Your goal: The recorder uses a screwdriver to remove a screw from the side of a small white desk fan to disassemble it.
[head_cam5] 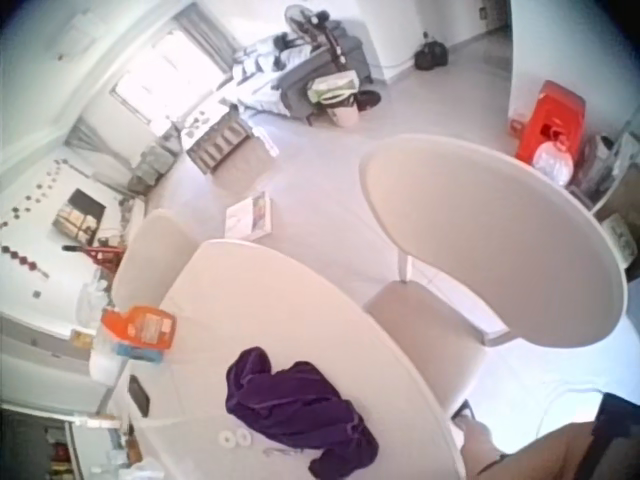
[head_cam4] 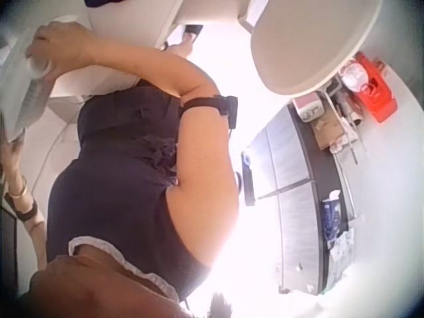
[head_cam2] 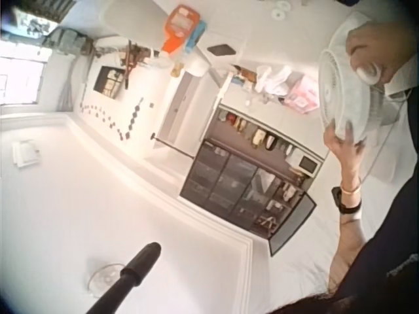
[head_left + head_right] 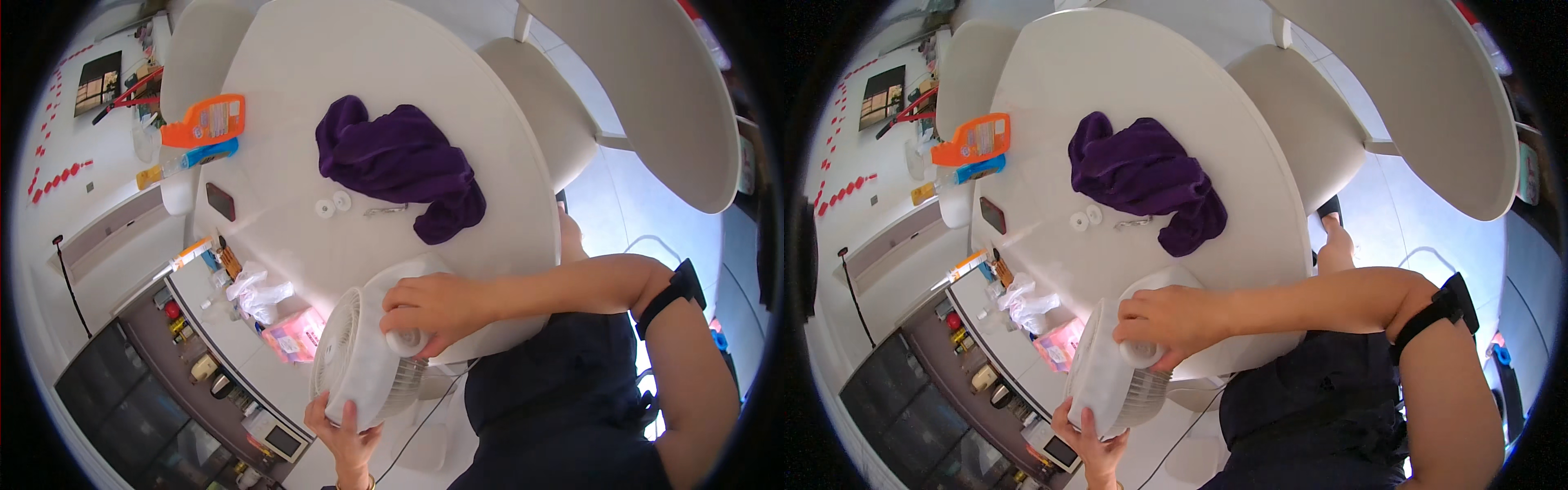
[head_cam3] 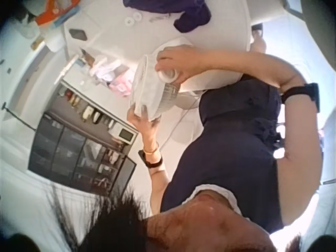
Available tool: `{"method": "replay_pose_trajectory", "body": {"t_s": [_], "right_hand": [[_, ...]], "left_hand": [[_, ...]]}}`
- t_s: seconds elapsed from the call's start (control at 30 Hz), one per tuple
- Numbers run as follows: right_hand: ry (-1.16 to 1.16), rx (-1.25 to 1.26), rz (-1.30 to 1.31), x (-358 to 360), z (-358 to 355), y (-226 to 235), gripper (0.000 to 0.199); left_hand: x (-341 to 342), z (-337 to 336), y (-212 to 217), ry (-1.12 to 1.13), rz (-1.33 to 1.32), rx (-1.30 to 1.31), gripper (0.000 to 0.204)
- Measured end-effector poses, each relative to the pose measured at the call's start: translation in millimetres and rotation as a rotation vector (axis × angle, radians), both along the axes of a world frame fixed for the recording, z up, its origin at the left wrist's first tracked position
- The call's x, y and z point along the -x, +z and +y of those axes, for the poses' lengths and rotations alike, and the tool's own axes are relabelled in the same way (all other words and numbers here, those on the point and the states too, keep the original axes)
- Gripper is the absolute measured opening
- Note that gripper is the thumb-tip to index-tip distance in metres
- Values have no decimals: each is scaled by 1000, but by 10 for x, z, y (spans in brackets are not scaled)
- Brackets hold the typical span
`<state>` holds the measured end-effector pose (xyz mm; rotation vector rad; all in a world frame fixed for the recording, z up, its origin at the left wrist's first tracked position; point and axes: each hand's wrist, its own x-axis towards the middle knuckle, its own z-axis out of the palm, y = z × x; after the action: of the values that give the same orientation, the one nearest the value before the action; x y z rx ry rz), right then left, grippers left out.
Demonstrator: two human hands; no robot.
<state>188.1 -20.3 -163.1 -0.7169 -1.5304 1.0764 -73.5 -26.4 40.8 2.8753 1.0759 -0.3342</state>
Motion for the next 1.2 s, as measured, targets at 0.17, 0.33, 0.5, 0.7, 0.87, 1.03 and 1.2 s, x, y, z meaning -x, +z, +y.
{"method": "replay_pose_trajectory", "body": {"t_s": [0.17,0.33,0.5,0.7,0.87,1.03,1.2], "right_hand": [[-28,-30,-18,21,10,-33,55],[31,58,-118,-55,65,26,56],[60,90,-170,-58,75,64,56],[60,148,-272,-6,-19,141,80],[-89,-235,-607,375,-19,1272,93],[-121,-196,-916,849,69,1737,93],[-36,-98,-1102,893,117,1892,92]], "left_hand": [[-111,72,27,38,-12,32,98],[-343,286,85,153,-95,37,84],[-196,421,100,38,-115,77,83],[-57,459,39,-3,-214,40,90],[84,460,-166,-12,-380,6,98],[249,387,-235,55,-517,-79,100],[1172,208,-655,369,-777,114,96]]}}
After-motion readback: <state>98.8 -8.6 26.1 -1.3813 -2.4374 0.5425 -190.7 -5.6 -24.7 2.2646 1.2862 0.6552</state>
